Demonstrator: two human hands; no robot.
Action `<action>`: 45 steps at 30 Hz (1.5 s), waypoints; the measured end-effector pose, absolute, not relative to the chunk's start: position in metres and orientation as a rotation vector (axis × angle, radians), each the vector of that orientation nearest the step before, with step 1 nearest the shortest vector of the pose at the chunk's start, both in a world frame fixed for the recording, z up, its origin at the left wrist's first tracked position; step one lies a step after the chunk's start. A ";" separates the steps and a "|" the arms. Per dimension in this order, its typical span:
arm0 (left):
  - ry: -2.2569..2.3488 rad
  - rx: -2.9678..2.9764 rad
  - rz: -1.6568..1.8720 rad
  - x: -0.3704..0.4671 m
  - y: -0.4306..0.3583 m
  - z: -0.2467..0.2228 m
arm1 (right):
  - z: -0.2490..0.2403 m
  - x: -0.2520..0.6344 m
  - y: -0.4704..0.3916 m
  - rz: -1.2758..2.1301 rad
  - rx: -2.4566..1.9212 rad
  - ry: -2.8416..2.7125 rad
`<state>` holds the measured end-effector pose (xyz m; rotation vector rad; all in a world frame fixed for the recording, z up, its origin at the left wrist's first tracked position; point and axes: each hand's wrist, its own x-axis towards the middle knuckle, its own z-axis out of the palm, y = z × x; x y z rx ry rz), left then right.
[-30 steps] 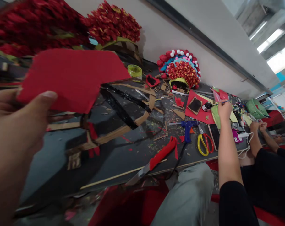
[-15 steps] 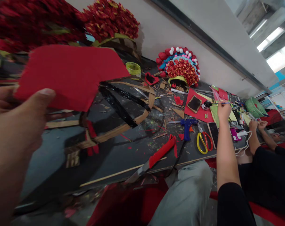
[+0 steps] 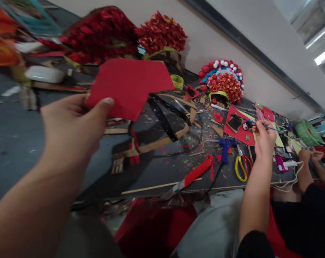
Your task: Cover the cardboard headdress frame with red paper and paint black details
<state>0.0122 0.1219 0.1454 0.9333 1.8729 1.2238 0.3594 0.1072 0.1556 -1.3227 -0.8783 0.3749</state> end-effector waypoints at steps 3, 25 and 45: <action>1.844 1.047 1.309 -0.003 0.132 0.121 | 0.147 0.328 0.108 0.492 -1.266 -0.855; 1.810 1.201 1.383 -0.006 0.144 0.109 | 0.101 0.272 0.113 0.824 -1.261 -0.875; 1.683 1.180 1.471 -0.010 0.144 0.104 | 0.097 0.273 0.116 0.798 -1.298 -0.842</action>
